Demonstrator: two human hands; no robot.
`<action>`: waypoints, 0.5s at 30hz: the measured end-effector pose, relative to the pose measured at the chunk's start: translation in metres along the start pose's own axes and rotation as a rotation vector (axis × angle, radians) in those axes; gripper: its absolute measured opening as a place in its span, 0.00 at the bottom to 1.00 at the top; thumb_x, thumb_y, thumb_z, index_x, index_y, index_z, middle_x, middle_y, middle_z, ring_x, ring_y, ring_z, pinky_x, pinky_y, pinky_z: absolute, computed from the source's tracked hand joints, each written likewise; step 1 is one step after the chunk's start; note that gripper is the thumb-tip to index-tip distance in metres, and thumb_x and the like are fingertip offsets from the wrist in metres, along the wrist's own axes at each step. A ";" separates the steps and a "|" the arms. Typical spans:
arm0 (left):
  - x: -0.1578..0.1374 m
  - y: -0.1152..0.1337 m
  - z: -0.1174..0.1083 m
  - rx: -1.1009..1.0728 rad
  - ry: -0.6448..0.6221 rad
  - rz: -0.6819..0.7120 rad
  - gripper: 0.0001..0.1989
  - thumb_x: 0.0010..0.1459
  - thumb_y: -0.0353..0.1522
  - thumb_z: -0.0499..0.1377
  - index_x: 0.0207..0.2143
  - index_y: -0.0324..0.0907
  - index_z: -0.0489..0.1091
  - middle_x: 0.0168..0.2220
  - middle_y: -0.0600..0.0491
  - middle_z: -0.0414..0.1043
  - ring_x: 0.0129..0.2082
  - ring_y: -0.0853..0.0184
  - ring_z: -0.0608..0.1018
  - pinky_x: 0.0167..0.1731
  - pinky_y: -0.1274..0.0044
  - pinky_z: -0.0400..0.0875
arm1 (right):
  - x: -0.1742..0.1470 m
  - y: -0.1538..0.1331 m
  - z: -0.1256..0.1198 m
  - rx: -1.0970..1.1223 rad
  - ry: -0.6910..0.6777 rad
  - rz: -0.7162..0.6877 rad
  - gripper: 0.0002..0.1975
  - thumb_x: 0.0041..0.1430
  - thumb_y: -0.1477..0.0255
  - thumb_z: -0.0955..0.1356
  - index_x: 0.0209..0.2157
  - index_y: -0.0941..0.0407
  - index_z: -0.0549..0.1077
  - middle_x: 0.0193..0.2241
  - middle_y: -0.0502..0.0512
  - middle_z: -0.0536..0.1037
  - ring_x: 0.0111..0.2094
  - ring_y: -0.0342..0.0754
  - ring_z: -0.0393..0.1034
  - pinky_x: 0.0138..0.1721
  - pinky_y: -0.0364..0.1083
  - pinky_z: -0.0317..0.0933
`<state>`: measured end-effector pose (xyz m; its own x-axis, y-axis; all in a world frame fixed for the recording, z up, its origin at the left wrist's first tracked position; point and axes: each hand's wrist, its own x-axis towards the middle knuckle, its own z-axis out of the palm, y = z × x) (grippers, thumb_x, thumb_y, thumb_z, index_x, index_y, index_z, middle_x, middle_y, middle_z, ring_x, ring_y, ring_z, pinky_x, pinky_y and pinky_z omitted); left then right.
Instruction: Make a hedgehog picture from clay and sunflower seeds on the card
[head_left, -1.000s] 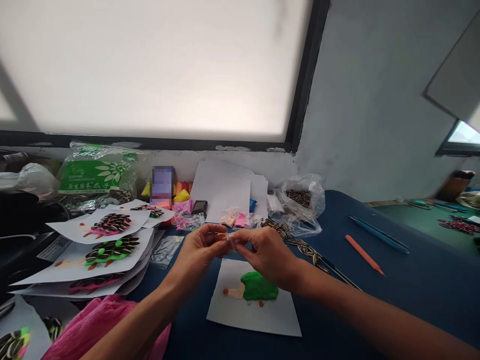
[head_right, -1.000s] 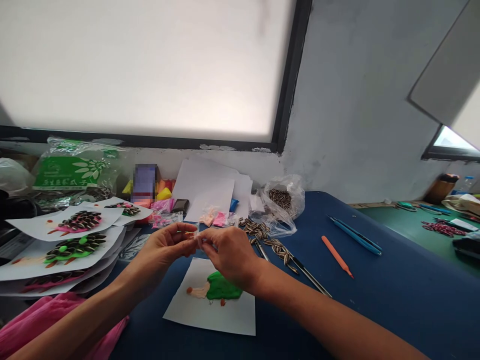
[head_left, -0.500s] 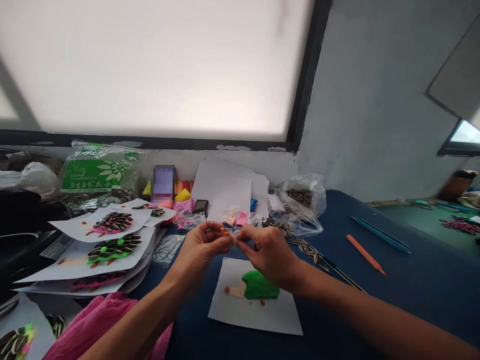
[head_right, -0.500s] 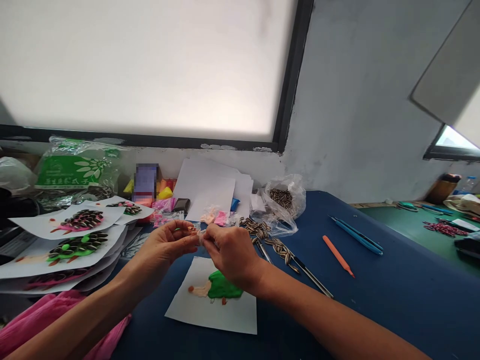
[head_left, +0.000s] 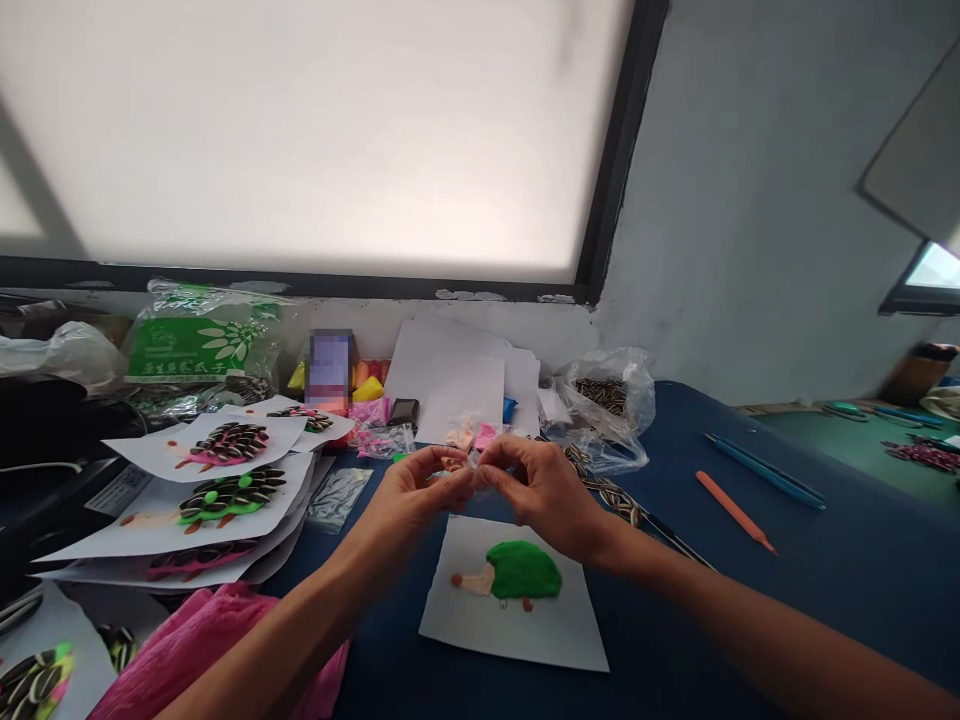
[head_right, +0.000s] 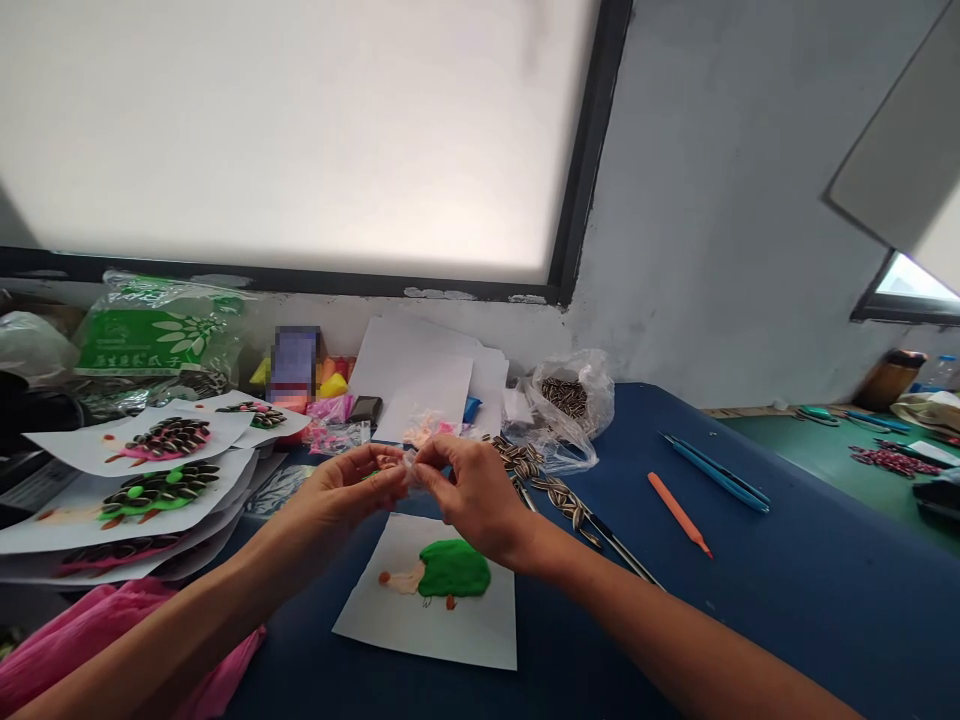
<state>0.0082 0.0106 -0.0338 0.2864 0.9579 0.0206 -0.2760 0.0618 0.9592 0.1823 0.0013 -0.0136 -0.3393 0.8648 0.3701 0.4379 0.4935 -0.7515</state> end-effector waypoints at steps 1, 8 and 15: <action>0.000 0.000 -0.001 0.023 0.019 0.001 0.14 0.45 0.38 0.70 0.31 0.40 0.74 0.27 0.55 0.74 0.28 0.70 0.74 0.29 0.80 0.65 | 0.000 0.000 0.000 0.044 0.006 0.017 0.08 0.63 0.70 0.65 0.31 0.58 0.72 0.26 0.50 0.74 0.18 0.38 0.62 0.20 0.39 0.58; 0.000 0.010 -0.001 -0.145 0.119 -0.088 0.12 0.39 0.27 0.65 0.25 0.42 0.64 0.28 0.51 0.78 0.31 0.65 0.79 0.38 0.73 0.72 | 0.007 0.001 -0.003 0.435 0.023 0.150 0.09 0.60 0.66 0.69 0.34 0.58 0.72 0.35 0.56 0.79 0.19 0.37 0.68 0.17 0.37 0.58; -0.003 0.017 -0.003 -0.135 0.034 -0.114 0.12 0.46 0.30 0.61 0.36 0.39 0.72 0.19 0.57 0.71 0.20 0.70 0.73 0.25 0.79 0.67 | 0.005 -0.004 -0.004 0.583 -0.048 0.243 0.08 0.59 0.69 0.69 0.37 0.58 0.77 0.33 0.55 0.81 0.18 0.36 0.66 0.17 0.36 0.57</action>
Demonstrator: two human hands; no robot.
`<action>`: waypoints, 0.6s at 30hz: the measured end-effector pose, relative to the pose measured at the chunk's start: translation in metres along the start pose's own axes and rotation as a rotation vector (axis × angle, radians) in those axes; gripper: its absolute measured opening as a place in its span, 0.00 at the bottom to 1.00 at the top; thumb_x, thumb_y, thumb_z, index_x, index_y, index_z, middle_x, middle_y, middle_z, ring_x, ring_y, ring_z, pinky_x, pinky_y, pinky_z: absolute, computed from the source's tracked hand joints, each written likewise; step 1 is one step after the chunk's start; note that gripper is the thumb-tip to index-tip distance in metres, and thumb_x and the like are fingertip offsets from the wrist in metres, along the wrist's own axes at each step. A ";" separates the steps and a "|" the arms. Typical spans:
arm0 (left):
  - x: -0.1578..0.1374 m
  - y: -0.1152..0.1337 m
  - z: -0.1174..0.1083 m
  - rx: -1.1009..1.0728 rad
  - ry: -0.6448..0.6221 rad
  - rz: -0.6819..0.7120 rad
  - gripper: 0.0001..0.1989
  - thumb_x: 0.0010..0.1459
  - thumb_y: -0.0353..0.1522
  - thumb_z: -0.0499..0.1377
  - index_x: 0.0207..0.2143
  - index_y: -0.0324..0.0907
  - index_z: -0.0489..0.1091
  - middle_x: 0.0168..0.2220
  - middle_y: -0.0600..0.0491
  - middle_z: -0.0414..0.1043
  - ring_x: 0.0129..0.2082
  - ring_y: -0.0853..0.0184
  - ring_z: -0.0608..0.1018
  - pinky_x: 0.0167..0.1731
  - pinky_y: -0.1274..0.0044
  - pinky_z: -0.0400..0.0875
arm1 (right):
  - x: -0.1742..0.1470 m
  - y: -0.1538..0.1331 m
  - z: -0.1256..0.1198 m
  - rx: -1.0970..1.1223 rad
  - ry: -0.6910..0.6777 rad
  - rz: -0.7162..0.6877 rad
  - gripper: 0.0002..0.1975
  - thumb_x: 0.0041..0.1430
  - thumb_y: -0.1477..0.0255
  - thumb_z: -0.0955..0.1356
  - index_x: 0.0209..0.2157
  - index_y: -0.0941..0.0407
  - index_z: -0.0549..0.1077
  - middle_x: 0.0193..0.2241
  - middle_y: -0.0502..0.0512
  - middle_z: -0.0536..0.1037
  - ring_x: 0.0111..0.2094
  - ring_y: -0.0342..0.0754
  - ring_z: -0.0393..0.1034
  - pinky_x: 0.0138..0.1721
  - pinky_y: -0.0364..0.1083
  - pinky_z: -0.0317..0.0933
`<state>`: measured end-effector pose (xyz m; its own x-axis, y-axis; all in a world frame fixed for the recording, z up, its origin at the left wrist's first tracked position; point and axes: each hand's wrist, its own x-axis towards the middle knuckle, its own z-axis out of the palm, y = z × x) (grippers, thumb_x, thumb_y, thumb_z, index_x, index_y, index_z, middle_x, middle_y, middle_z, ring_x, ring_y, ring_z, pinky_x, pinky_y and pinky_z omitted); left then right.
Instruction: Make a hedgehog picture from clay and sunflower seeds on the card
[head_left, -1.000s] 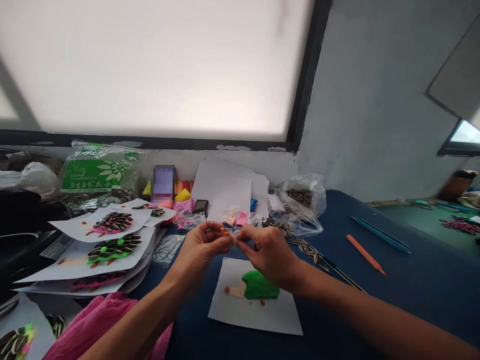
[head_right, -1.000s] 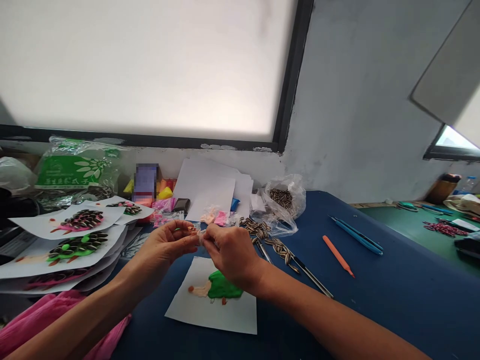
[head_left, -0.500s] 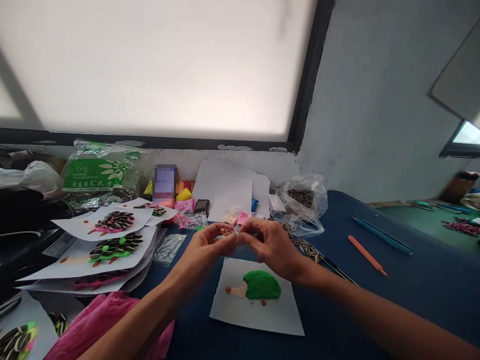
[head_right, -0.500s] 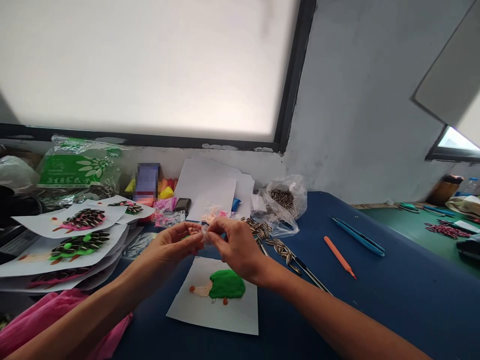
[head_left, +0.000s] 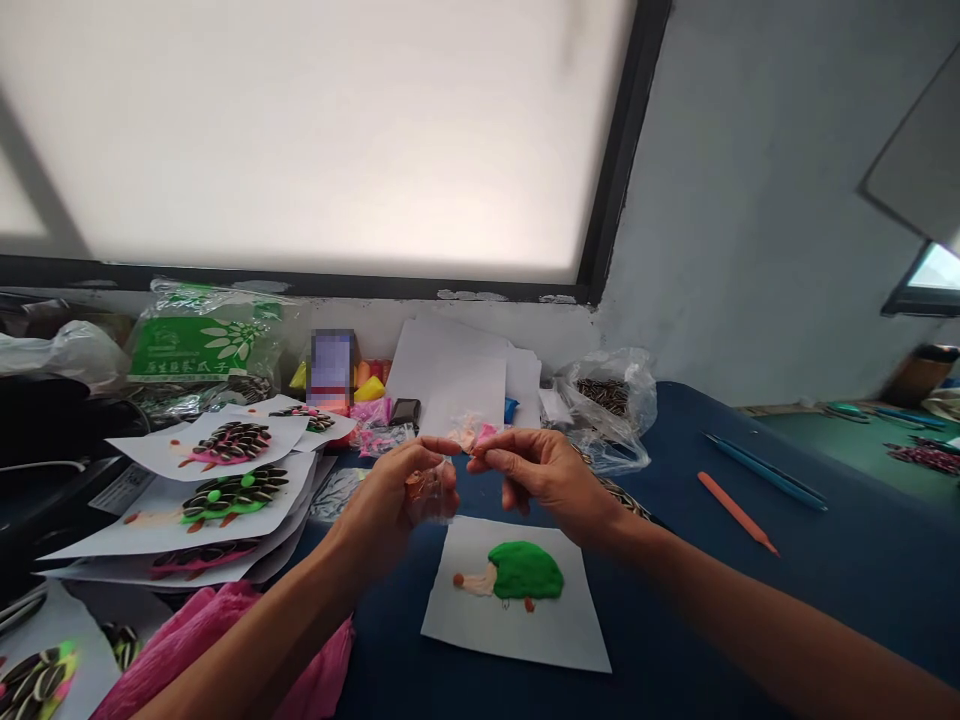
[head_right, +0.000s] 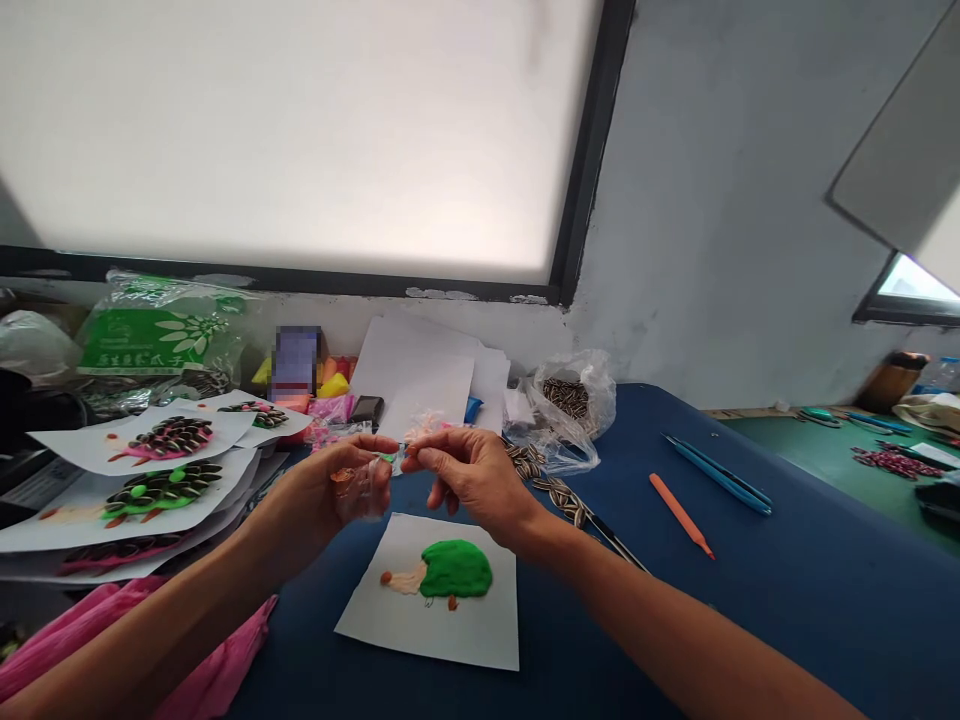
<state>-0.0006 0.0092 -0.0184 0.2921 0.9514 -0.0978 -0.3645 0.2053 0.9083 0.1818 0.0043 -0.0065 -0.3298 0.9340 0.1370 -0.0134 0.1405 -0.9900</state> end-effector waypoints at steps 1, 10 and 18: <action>0.000 0.000 0.001 0.031 -0.018 0.000 0.11 0.48 0.33 0.62 0.35 0.39 0.73 0.19 0.57 0.70 0.19 0.71 0.71 0.23 0.80 0.66 | 0.000 0.000 0.001 -0.006 -0.007 0.003 0.09 0.59 0.69 0.68 0.38 0.58 0.78 0.33 0.55 0.80 0.19 0.36 0.66 0.17 0.36 0.56; 0.001 -0.003 0.005 0.226 -0.064 0.005 0.20 0.45 0.48 0.67 0.20 0.40 0.71 0.16 0.59 0.64 0.13 0.75 0.65 0.16 0.80 0.55 | -0.002 0.003 0.005 -0.057 -0.039 -0.041 0.09 0.60 0.70 0.68 0.40 0.57 0.79 0.25 0.49 0.74 0.17 0.35 0.55 0.16 0.37 0.50; 0.000 0.001 0.000 0.355 -0.040 0.095 0.19 0.43 0.46 0.69 0.22 0.39 0.75 0.22 0.56 0.70 0.12 0.77 0.64 0.14 0.81 0.53 | -0.004 -0.004 0.006 -0.046 -0.106 0.017 0.11 0.61 0.74 0.65 0.40 0.57 0.79 0.33 0.54 0.78 0.20 0.36 0.63 0.18 0.36 0.56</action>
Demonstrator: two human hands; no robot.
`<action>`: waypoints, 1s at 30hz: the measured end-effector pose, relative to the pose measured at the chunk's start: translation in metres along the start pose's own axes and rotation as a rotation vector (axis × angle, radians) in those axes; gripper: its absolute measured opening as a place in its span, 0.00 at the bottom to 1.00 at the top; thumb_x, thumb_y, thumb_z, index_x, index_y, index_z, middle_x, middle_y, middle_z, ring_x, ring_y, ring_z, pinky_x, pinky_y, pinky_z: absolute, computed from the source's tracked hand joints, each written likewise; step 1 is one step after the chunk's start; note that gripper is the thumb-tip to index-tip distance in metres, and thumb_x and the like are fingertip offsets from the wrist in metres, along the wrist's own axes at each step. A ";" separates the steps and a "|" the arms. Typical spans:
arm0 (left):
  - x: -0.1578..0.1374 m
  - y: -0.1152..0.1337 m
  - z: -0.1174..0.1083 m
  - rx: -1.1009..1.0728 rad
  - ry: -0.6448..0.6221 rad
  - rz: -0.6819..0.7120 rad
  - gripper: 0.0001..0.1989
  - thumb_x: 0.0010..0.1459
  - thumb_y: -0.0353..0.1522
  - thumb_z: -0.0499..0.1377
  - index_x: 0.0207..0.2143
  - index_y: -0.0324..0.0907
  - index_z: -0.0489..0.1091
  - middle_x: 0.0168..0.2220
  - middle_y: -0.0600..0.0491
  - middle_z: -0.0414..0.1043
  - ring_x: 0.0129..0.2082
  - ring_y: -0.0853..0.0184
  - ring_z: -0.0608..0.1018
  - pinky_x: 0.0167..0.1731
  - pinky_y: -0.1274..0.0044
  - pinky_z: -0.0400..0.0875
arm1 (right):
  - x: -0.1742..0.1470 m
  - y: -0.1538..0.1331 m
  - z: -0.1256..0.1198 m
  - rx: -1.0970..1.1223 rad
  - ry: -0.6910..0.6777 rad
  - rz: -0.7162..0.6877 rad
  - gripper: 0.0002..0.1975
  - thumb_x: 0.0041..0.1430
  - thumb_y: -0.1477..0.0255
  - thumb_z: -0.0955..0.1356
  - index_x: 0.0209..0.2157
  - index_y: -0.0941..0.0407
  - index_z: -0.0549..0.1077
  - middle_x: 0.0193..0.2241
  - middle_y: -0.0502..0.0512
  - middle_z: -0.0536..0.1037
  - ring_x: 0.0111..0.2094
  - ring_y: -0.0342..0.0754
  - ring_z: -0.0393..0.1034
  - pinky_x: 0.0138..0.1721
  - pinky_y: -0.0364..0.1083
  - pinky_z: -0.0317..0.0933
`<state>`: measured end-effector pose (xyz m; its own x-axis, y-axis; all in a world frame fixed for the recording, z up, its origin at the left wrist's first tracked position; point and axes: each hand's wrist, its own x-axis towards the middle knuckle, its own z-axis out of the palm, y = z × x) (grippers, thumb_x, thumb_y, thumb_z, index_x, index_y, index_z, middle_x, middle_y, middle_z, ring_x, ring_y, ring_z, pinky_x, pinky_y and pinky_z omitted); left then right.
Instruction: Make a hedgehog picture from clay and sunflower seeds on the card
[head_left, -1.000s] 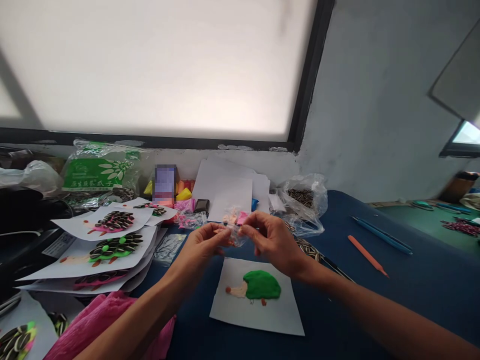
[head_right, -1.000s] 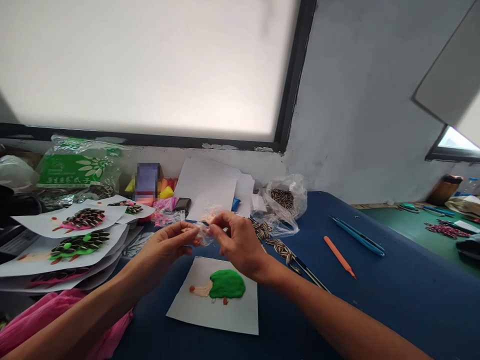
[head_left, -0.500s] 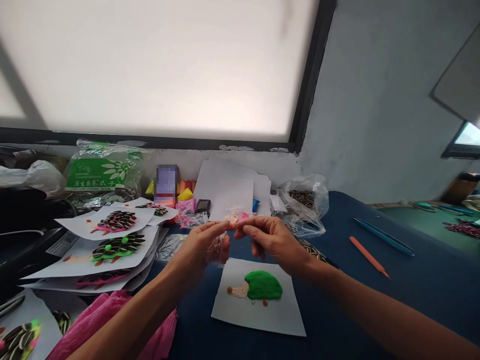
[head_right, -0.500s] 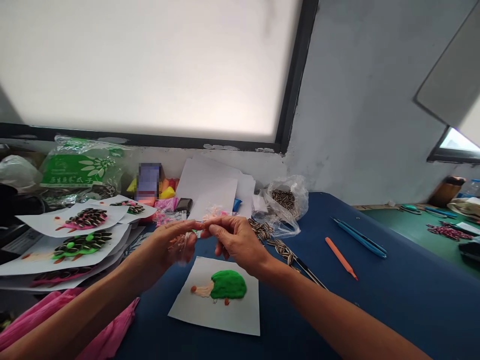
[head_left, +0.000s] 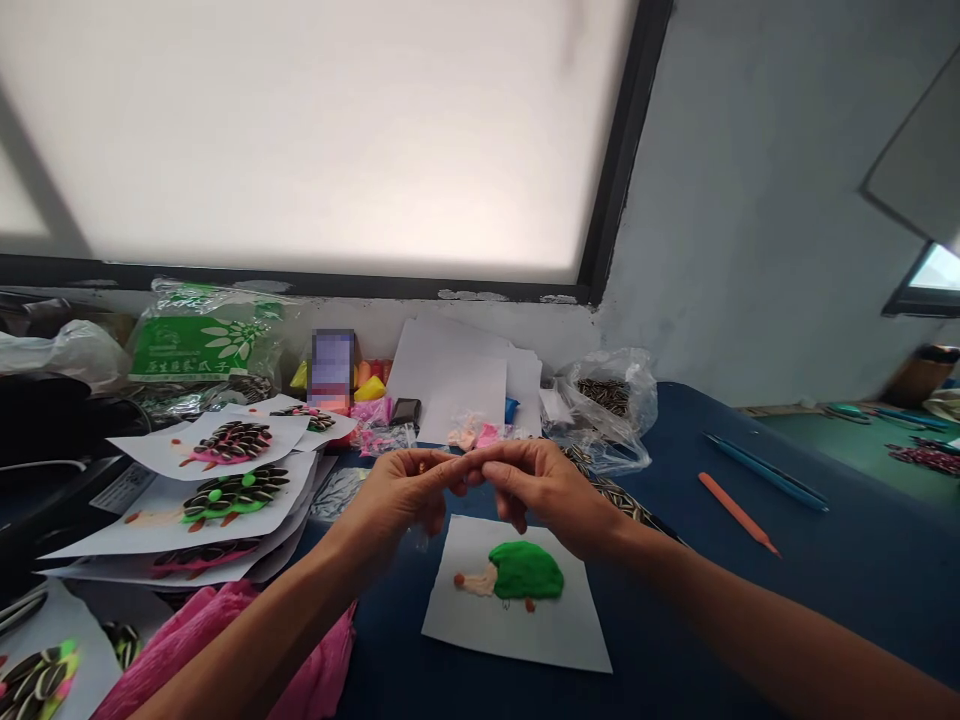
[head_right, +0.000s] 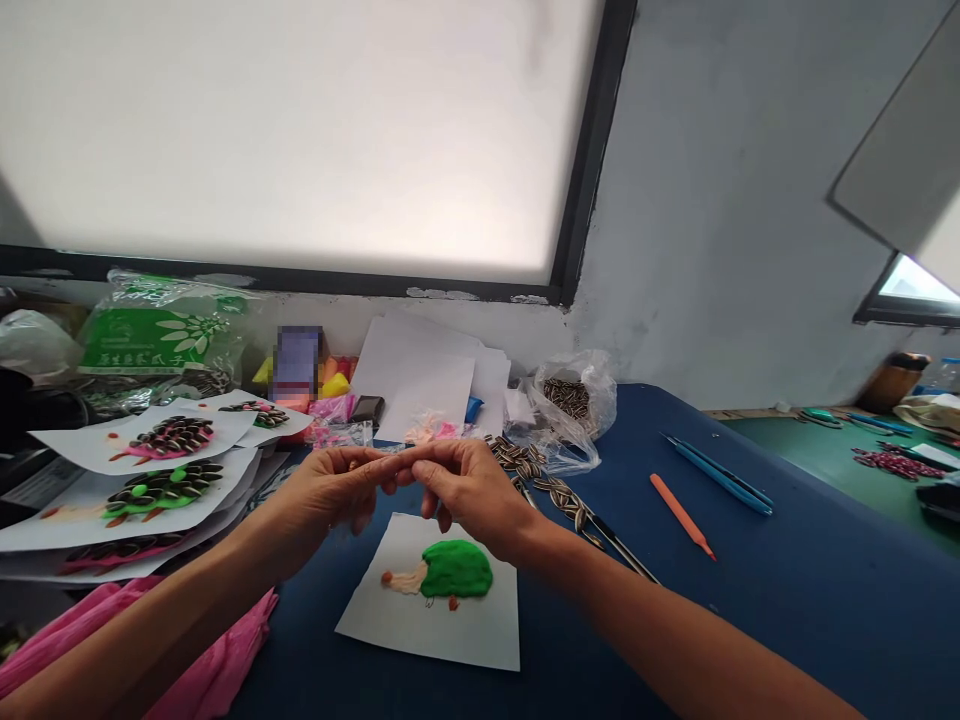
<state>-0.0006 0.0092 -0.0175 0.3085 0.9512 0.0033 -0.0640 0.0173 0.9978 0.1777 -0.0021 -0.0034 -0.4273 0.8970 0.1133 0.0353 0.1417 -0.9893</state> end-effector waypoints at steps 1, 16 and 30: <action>0.000 0.000 -0.001 0.001 -0.004 0.001 0.19 0.44 0.46 0.69 0.22 0.39 0.75 0.22 0.56 0.70 0.12 0.77 0.64 0.14 0.81 0.52 | 0.000 0.000 -0.001 0.024 0.013 0.011 0.11 0.61 0.74 0.65 0.40 0.56 0.79 0.34 0.54 0.78 0.21 0.36 0.63 0.18 0.36 0.56; 0.003 -0.012 -0.008 -0.069 -0.114 -0.009 0.17 0.54 0.45 0.64 0.27 0.40 0.70 0.18 0.60 0.65 0.14 0.76 0.66 0.16 0.83 0.55 | 0.002 0.007 -0.005 -0.039 0.079 -0.035 0.12 0.53 0.67 0.74 0.35 0.57 0.72 0.27 0.47 0.69 0.24 0.38 0.61 0.23 0.39 0.57; -0.004 0.000 0.001 0.022 -0.304 -0.057 0.26 0.59 0.51 0.56 0.22 0.38 0.71 0.09 0.61 0.54 0.10 0.75 0.61 0.15 0.81 0.54 | 0.001 0.003 -0.007 -0.306 0.048 -0.162 0.13 0.57 0.61 0.72 0.35 0.57 0.76 0.27 0.49 0.74 0.25 0.40 0.60 0.26 0.41 0.55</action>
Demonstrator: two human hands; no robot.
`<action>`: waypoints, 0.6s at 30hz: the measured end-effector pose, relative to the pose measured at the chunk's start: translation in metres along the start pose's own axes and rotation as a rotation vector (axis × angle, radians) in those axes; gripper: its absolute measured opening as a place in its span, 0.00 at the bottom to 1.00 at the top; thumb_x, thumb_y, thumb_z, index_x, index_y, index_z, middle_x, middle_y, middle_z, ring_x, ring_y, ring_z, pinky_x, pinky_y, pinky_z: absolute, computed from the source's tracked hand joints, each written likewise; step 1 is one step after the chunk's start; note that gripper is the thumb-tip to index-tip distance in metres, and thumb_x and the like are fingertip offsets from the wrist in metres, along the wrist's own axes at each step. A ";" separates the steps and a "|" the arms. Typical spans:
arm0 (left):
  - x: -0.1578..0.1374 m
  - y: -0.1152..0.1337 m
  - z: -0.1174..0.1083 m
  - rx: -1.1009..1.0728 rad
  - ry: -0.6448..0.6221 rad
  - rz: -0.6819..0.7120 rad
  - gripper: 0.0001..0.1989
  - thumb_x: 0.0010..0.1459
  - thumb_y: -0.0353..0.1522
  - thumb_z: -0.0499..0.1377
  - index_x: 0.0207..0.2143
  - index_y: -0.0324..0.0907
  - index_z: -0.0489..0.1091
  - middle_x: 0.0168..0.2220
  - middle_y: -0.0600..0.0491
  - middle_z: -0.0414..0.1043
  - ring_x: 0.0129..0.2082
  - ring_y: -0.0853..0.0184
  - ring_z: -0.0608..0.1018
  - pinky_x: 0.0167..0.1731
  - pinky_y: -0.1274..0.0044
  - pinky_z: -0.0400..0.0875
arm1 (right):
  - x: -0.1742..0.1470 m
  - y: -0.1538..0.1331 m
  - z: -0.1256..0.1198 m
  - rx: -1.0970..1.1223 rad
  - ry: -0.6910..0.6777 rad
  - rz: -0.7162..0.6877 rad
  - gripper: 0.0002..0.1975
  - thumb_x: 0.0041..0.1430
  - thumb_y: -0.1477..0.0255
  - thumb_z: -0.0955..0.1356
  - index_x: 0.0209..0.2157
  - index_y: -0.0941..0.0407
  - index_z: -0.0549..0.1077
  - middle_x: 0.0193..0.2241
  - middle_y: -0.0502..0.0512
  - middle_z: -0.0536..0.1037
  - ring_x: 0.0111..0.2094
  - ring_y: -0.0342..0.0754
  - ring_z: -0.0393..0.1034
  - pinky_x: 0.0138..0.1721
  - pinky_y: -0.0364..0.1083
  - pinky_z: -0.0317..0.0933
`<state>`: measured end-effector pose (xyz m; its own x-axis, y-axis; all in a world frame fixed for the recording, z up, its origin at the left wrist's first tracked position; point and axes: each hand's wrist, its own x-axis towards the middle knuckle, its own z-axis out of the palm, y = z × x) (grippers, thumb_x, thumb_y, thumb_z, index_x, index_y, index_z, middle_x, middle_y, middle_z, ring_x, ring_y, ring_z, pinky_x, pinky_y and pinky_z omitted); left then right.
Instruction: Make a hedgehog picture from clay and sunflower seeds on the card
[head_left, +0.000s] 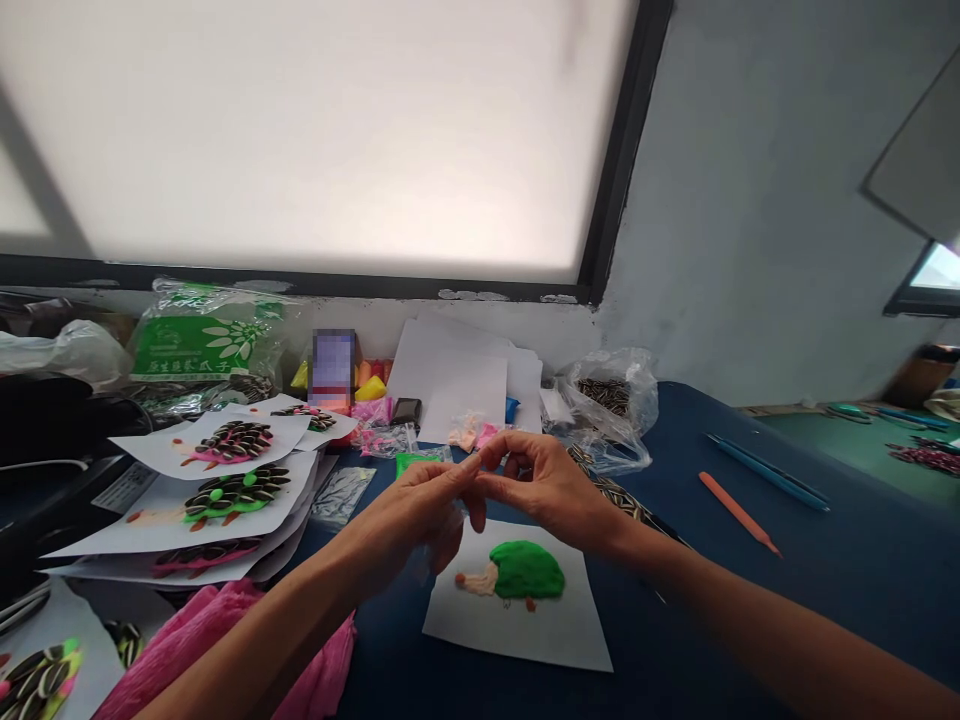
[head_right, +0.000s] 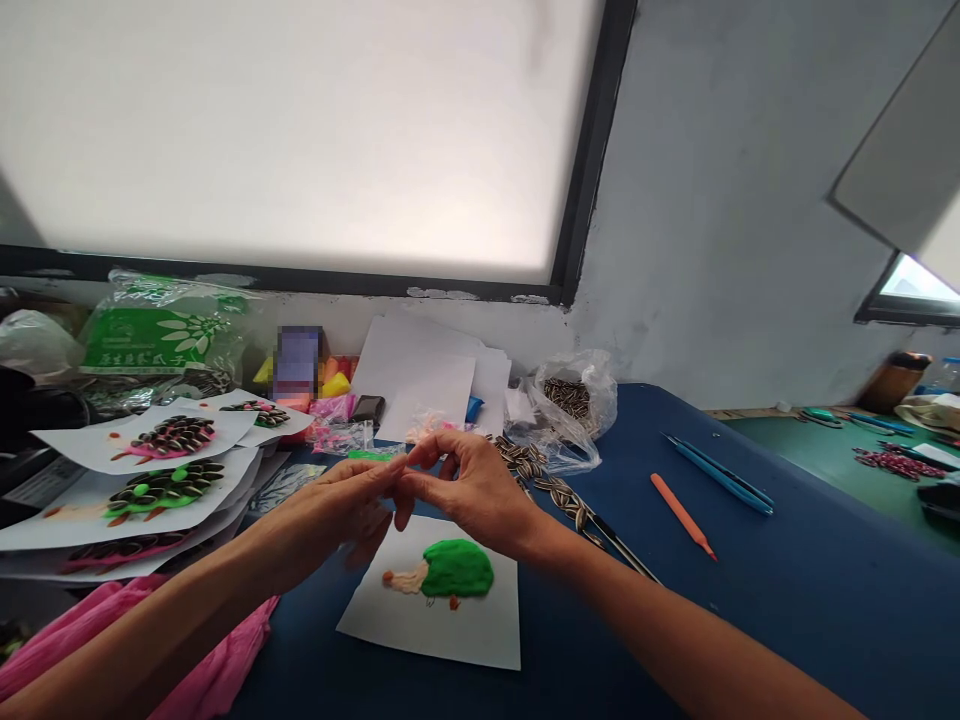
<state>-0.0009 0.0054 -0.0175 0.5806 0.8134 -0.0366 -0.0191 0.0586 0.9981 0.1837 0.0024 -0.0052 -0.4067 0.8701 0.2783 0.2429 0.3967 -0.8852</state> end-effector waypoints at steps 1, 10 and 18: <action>0.000 0.001 -0.001 -0.010 0.001 -0.003 0.27 0.59 0.51 0.56 0.21 0.38 0.70 0.09 0.61 0.54 0.10 0.75 0.61 0.15 0.81 0.54 | 0.001 -0.001 -0.001 0.016 0.004 0.006 0.13 0.56 0.60 0.72 0.34 0.57 0.77 0.28 0.49 0.73 0.25 0.40 0.59 0.25 0.41 0.54; -0.001 -0.003 -0.001 -0.049 -0.050 0.003 0.25 0.60 0.49 0.56 0.22 0.38 0.71 0.08 0.63 0.51 0.09 0.75 0.59 0.14 0.81 0.52 | 0.004 0.001 -0.004 0.146 -0.065 0.038 0.13 0.54 0.62 0.74 0.35 0.57 0.78 0.27 0.49 0.73 0.23 0.38 0.57 0.22 0.40 0.50; 0.001 -0.002 -0.003 -0.097 0.043 0.017 0.17 0.51 0.44 0.66 0.22 0.39 0.72 0.12 0.62 0.59 0.11 0.78 0.61 0.15 0.82 0.53 | 0.005 -0.002 -0.007 0.251 -0.025 0.098 0.09 0.52 0.67 0.74 0.33 0.57 0.80 0.22 0.47 0.71 0.21 0.38 0.57 0.20 0.39 0.51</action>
<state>-0.0023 0.0079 -0.0198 0.5437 0.8389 -0.0236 -0.1087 0.0982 0.9892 0.1874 0.0082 0.0009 -0.4144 0.8920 0.1807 0.0571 0.2236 -0.9730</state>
